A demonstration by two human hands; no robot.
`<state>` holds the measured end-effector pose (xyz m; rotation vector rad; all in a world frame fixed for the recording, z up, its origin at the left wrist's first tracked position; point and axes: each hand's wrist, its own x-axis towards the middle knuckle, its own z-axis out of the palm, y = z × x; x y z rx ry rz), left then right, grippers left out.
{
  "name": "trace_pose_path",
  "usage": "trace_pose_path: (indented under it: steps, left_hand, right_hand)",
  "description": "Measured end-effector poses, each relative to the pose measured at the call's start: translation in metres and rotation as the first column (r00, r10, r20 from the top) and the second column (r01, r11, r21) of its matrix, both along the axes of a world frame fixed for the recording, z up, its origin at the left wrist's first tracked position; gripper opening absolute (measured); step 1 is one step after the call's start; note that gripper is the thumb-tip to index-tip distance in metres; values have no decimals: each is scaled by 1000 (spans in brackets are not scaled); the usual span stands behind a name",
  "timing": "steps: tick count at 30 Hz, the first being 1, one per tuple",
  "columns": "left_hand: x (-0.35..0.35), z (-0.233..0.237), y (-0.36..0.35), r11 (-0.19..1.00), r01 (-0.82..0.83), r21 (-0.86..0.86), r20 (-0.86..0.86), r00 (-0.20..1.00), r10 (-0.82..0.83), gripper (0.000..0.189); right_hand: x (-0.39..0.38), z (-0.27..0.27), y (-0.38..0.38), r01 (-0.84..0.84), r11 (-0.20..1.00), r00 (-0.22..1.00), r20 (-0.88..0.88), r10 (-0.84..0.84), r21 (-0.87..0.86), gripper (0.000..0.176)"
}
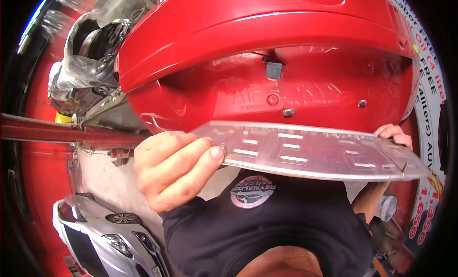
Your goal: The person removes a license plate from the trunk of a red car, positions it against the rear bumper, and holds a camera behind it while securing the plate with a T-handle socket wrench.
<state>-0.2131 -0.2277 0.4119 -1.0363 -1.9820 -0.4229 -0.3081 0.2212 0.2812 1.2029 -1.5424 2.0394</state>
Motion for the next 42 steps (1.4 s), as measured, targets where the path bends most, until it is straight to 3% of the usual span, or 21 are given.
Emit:
trace_pose_path:
  steps: [3,6,12,19,22,24,26,27,29,32,33,34,36,38,39,40,42]
  left_hand:
    - [5,0,1,993,-68,-96,-130,990,55,20]
    - [0,-15,4,992,-116,-39,-248,963,103,18]
    - [11,-39,-4,966,-230,-119,-359,917,174,17]
    - [20,-56,0,945,-312,-97,-423,872,245,16]
    - [21,-56,-1,944,-317,-92,-443,862,247,14]
    - [20,-53,-1,951,-295,-93,-469,856,220,11]
    - [18,-52,3,954,-293,-58,-485,844,230,11]
    - [17,-51,4,955,-295,-25,-489,837,246,12]
    - [17,-46,4,955,-298,-14,-481,839,254,13]
    - [19,-30,-5,967,-252,-29,-443,871,213,17]
    - [23,-22,-9,974,-215,-70,-358,917,176,18]
    - [25,-18,-11,979,-175,-108,-270,953,141,18]
    - [12,-19,-3,989,-134,-61,-323,940,107,24]
    - [5,-18,6,983,-128,135,-324,931,166,31]
    - [4,-15,6,983,-128,134,-327,930,166,31]
    - [4,-10,6,980,-152,129,-240,954,179,32]
    - [1,-5,7,977,-173,121,-154,970,191,33]
  right_hand:
    - [-1,3,-21,87,995,995,-46,-89,-42,32]
    - [-10,3,-37,148,987,986,-72,-152,-57,34]
    - [-26,-6,-52,177,976,982,-50,-185,-130,37]
    - [-42,-12,-46,33,988,997,-65,-43,-150,34]
    - [-51,-7,-40,-7,990,989,-148,-13,-138,35]
    - [-61,-5,-15,-303,947,947,74,312,-108,36]
    - [-66,-18,-7,-304,949,950,51,309,-79,36]
    - [-69,-13,-14,-341,938,940,-49,338,-63,36]
    - [-71,-19,-25,-344,933,930,-177,322,-108,35]
    - [-69,-9,-27,-347,934,927,-186,326,-90,37]
    - [-67,-5,-29,-344,934,927,-187,324,-90,37]
    - [-62,-2,-32,-320,942,942,-146,303,-103,38]
    - [-55,4,-32,-296,948,953,-106,284,-115,39]
    - [-48,8,-32,-136,985,991,0,137,-102,41]
    - [-46,4,-28,-2,996,999,45,6,-86,42]
    - [-50,0,-19,-2,996,999,42,6,-88,42]
    - [-62,-9,4,-183,983,967,178,184,-24,46]
